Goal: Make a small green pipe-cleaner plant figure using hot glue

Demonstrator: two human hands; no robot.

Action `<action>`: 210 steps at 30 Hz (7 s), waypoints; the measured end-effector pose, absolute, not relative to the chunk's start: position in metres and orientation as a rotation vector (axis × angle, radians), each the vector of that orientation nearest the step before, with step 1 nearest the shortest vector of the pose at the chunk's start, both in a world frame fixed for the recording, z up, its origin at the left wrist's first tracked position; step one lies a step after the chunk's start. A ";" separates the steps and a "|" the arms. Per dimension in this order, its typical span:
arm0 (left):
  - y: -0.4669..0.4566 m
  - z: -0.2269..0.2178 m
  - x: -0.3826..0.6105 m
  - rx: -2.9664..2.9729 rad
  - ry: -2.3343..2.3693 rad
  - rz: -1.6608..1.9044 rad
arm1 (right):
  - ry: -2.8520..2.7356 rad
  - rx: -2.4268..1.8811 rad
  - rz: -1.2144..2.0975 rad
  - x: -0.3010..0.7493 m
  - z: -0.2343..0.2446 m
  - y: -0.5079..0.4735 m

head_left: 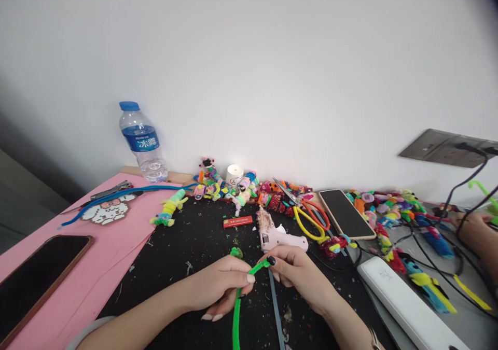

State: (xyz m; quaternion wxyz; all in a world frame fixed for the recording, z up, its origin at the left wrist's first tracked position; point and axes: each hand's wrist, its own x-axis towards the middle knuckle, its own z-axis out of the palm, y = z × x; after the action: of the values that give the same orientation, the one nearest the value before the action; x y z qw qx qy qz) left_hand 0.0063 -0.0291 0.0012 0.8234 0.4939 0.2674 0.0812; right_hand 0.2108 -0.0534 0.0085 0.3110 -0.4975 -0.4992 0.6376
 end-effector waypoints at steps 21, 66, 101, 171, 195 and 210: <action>-0.031 0.001 0.007 1.070 0.570 0.152 | -1.378 -1.356 1.562 0.205 0.007 -0.056; -0.033 -0.005 0.009 1.013 0.572 0.312 | -1.747 -1.465 0.353 0.220 0.006 -0.050; -0.030 -0.001 0.015 1.055 0.777 0.596 | -1.722 -1.403 0.781 0.229 -0.008 -0.048; -0.029 0.001 0.010 1.101 0.817 0.548 | -1.839 -1.381 0.832 0.226 -0.001 -0.046; -0.028 0.000 0.009 1.099 0.790 0.531 | -1.841 -1.472 0.749 0.228 -0.004 -0.045; -0.029 0.001 0.010 1.103 0.803 0.527 | -1.781 -1.428 0.822 0.227 -0.003 -0.044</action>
State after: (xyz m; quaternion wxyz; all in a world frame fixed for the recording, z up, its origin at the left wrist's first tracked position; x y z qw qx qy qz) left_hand 0.0098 -0.0286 0.0014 0.7445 0.5035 0.3665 0.2406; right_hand 0.2266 -0.0441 -0.0031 0.3500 -0.5512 -0.6877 0.3173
